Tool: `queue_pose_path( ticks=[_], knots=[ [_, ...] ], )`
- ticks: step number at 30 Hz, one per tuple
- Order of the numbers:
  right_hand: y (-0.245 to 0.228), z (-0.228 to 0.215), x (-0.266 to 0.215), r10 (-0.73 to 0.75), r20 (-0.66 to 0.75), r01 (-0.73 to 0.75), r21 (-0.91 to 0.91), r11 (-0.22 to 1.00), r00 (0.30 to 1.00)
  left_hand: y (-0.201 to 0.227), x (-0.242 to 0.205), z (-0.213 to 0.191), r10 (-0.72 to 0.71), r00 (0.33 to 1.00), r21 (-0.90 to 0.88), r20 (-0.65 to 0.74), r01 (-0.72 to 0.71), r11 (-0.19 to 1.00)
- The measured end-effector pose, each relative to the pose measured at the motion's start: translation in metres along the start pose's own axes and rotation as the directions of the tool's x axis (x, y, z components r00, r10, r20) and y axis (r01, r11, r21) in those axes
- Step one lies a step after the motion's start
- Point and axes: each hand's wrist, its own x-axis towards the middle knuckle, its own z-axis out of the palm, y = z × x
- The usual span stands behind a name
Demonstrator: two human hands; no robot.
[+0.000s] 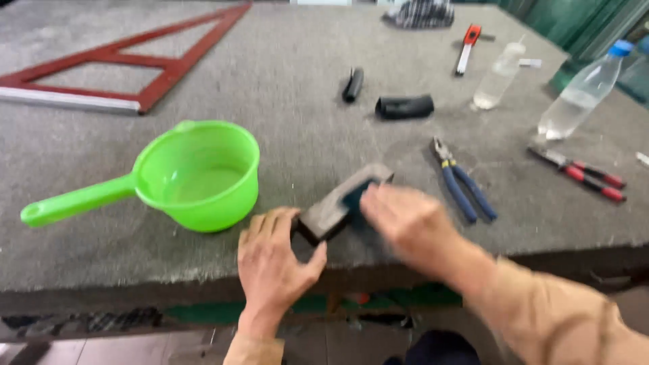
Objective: Sanding and polishing the edges of a small rectangular electronic component using sandpaper, a support block, and water.
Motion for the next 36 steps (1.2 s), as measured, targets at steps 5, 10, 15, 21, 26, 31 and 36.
queue_pose_path(
  ticks=[5,10,15,21,26,31,36],
  knots=[
    [0.0,0.01,-0.007,-0.007,0.043,0.008,-0.006,1.0,0.999,0.0,-0.004,0.001,-0.005,1.0,-0.005,0.004,0.005,1.0],
    [-0.011,0.012,-0.004,-0.017,0.055,0.014,0.049,0.999,0.998,-0.004,-0.003,-0.002,-0.006,1.0,-0.014,0.003,0.006,1.0],
    [-0.016,0.002,-0.007,-0.04,0.11,0.041,-0.004,0.999,0.993,0.002,0.0,-0.001,-0.035,0.999,-0.028,0.017,0.036,0.999],
    [-0.008,-0.003,0.009,-0.082,0.082,0.078,0.056,0.995,0.993,-0.004,-0.005,0.0,-0.04,0.999,-0.026,0.033,0.041,0.999],
    [0.009,0.014,-0.004,0.013,0.08,-0.012,-0.014,1.0,0.997,0.001,-0.006,0.004,-0.04,0.998,-0.014,0.054,0.041,0.999],
    [0.013,0.023,-0.01,-0.071,0.055,0.063,0.14,0.988,0.996,-0.002,-0.004,0.006,-0.017,1.0,0.0,0.002,0.017,1.0],
    [0.002,0.012,-0.003,-0.1,0.026,0.096,0.128,0.987,0.995,-0.002,0.0,0.003,-0.045,0.999,-0.04,0.027,0.046,0.998]
  ],
)
